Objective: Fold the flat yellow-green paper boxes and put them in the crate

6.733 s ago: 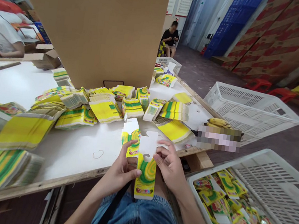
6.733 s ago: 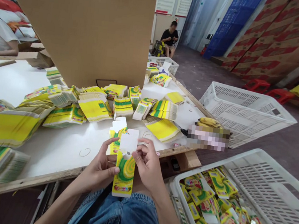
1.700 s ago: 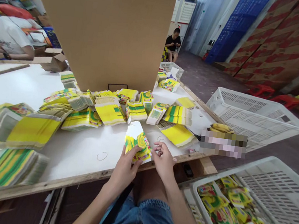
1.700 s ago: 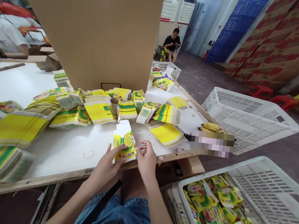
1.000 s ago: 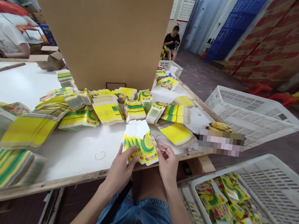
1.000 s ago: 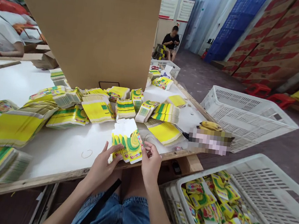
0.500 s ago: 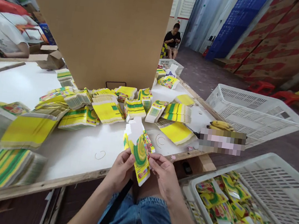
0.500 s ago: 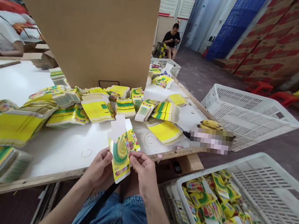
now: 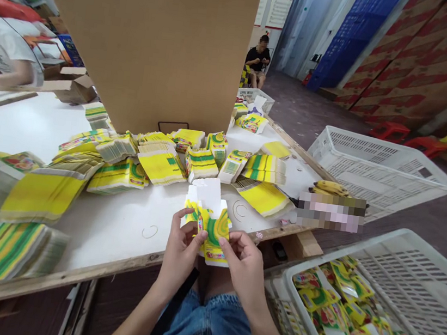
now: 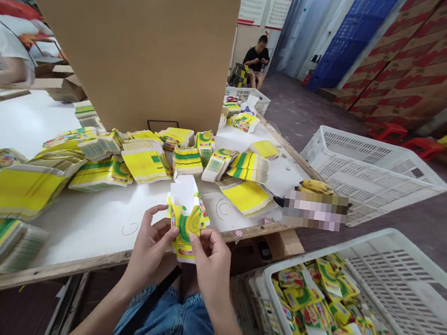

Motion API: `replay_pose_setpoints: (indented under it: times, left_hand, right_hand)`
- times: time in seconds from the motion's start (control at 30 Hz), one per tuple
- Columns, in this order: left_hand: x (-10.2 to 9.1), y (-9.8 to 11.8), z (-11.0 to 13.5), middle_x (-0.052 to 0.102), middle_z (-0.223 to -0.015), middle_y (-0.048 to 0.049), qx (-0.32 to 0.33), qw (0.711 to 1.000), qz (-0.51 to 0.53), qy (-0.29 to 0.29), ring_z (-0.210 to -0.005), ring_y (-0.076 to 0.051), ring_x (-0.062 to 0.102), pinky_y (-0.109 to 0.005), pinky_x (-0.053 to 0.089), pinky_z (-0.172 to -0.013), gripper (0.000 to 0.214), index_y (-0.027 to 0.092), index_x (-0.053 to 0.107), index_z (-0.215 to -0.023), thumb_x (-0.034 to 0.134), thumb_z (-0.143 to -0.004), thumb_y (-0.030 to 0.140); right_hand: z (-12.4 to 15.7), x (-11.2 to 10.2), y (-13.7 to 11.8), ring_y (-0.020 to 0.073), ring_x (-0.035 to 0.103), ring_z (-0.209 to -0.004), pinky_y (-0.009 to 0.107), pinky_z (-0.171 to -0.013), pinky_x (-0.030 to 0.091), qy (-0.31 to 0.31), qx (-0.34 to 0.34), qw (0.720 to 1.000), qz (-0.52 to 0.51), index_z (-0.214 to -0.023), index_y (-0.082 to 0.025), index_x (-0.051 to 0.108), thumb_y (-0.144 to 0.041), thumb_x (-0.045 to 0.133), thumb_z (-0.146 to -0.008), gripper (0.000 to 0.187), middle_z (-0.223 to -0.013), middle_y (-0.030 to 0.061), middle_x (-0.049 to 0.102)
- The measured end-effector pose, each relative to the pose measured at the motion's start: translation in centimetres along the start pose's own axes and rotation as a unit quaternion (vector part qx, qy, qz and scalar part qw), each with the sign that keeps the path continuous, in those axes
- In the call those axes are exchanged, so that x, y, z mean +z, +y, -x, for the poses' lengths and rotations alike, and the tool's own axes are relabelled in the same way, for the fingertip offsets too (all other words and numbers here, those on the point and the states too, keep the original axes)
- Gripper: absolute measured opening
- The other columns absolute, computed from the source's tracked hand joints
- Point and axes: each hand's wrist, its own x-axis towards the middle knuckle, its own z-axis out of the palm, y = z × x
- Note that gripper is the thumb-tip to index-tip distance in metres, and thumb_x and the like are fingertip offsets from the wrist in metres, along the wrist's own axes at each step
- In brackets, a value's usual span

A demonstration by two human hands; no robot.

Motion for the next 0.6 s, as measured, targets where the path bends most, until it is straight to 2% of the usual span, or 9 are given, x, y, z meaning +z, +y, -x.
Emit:
replay_pose_setpoints:
  times: [0.03, 0.1, 0.13, 0.2, 0.33, 0.43, 0.5, 0.6]
  left_hand:
    - [-0.1, 0.2, 0.2, 0.071, -0.103, -0.0048, 0.004, 1.0, -0.013, -0.015, -0.086, -0.019, 0.07, -0.028, 0.053, -0.072, 0.058, 0.026, 0.035, -0.129, 0.069, -0.082, 0.031]
    - [-0.5, 0.7, 0.4, 0.069, -0.109, -0.006, -0.004, 0.997, -0.032, -0.066, -0.084, -0.018, 0.069, -0.027, 0.053, -0.07, 0.062, 0.029, 0.03, -0.135, 0.065, -0.085, 0.03]
    - [-0.6, 1.1, 0.5, 0.068, -0.11, -0.0067, -0.014, 0.995, -0.033, -0.095, -0.083, -0.018, 0.069, -0.027, 0.053, -0.07, 0.062, 0.029, 0.03, -0.137, 0.064, -0.086, 0.031]
    - [-0.8, 1.8, 0.5, 0.068, -0.109, -0.0078, -0.04, 0.989, -0.014, -0.14, -0.081, -0.018, 0.069, -0.028, 0.053, -0.069, 0.062, 0.028, 0.034, -0.137, 0.066, -0.084, 0.033]
    - [-1.1, 2.7, 0.7, 0.07, -0.097, -0.006, -0.086, 0.977, 0.048, -0.188, -0.081, -0.02, 0.069, -0.029, 0.053, -0.072, 0.049, 0.023, 0.047, -0.118, 0.074, -0.077, 0.029]
    - [-1.3, 2.4, 0.9, 0.071, -0.091, -0.0039, -0.098, 0.969, 0.069, -0.218, -0.082, -0.019, 0.07, -0.028, 0.052, -0.073, 0.039, 0.022, 0.05, -0.107, 0.074, -0.077, 0.024]
    - [-1.5, 1.9, 1.1, 0.071, -0.093, -0.0041, -0.111, 0.964, 0.083, -0.226, -0.08, -0.02, 0.07, -0.029, 0.053, -0.072, 0.044, 0.024, 0.048, -0.113, 0.074, -0.078, 0.024]
    - [-1.7, 1.2, 1.2, 0.071, -0.096, -0.0049, -0.142, 0.958, 0.093, -0.232, -0.077, -0.02, 0.071, -0.031, 0.054, -0.071, 0.075, 0.03, 0.032, -0.136, 0.076, -0.076, 0.024]
  right_hand:
    - [0.0, -0.2, -0.3, 0.0178, 0.063, -0.071, 0.029, -0.066, 0.052, -0.007, -0.015, 1.0, -0.001, -0.1, -0.02, 0.062, -0.039, 0.071, -0.08, 0.029, -0.09, 0.0047, 0.069]
    - [-0.1, -0.7, -1.0, 0.0158, 0.063, -0.073, 0.028, -0.067, 0.052, -0.043, -0.038, 0.998, -0.019, -0.123, -0.025, 0.053, -0.034, 0.07, -0.081, 0.046, -0.108, 0.006, 0.066]
    - [-0.2, -1.0, -1.4, 0.0152, 0.063, -0.073, 0.028, -0.068, 0.053, -0.068, -0.04, 0.996, -0.031, -0.13, -0.027, 0.048, -0.033, 0.069, -0.082, 0.052, -0.113, 0.0061, 0.064]
    - [-0.3, -1.6, -2.2, 0.0155, 0.063, -0.075, 0.028, -0.071, 0.053, -0.119, -0.033, 0.991, -0.05, -0.133, -0.029, 0.045, -0.033, 0.066, -0.085, 0.053, -0.111, 0.0056, 0.063]
    - [-0.7, -2.7, -3.4, 0.0163, 0.061, -0.073, 0.026, -0.068, 0.05, -0.179, -0.022, 0.983, -0.03, -0.118, -0.025, 0.053, -0.037, 0.061, -0.088, 0.034, -0.084, 0.001, 0.063]
    - [-1.0, -3.3, -4.0, 0.0161, 0.057, -0.071, 0.025, -0.064, 0.046, -0.198, -0.038, 0.979, 0.035, -0.099, -0.022, 0.058, -0.041, 0.057, -0.09, 0.021, -0.077, -0.0004, 0.06]
    - [-1.2, -3.6, -4.2, 0.0158, 0.054, -0.069, 0.024, -0.063, 0.043, -0.197, -0.061, 0.975, 0.086, -0.089, -0.021, 0.06, -0.043, 0.053, -0.092, 0.023, -0.074, -0.0004, 0.059]
    - [-1.4, -3.7, -4.2, 0.0154, 0.052, -0.066, 0.025, -0.062, 0.042, -0.2, -0.086, 0.966, 0.139, -0.079, -0.02, 0.061, -0.042, 0.049, -0.094, 0.029, -0.069, -0.0005, 0.057]
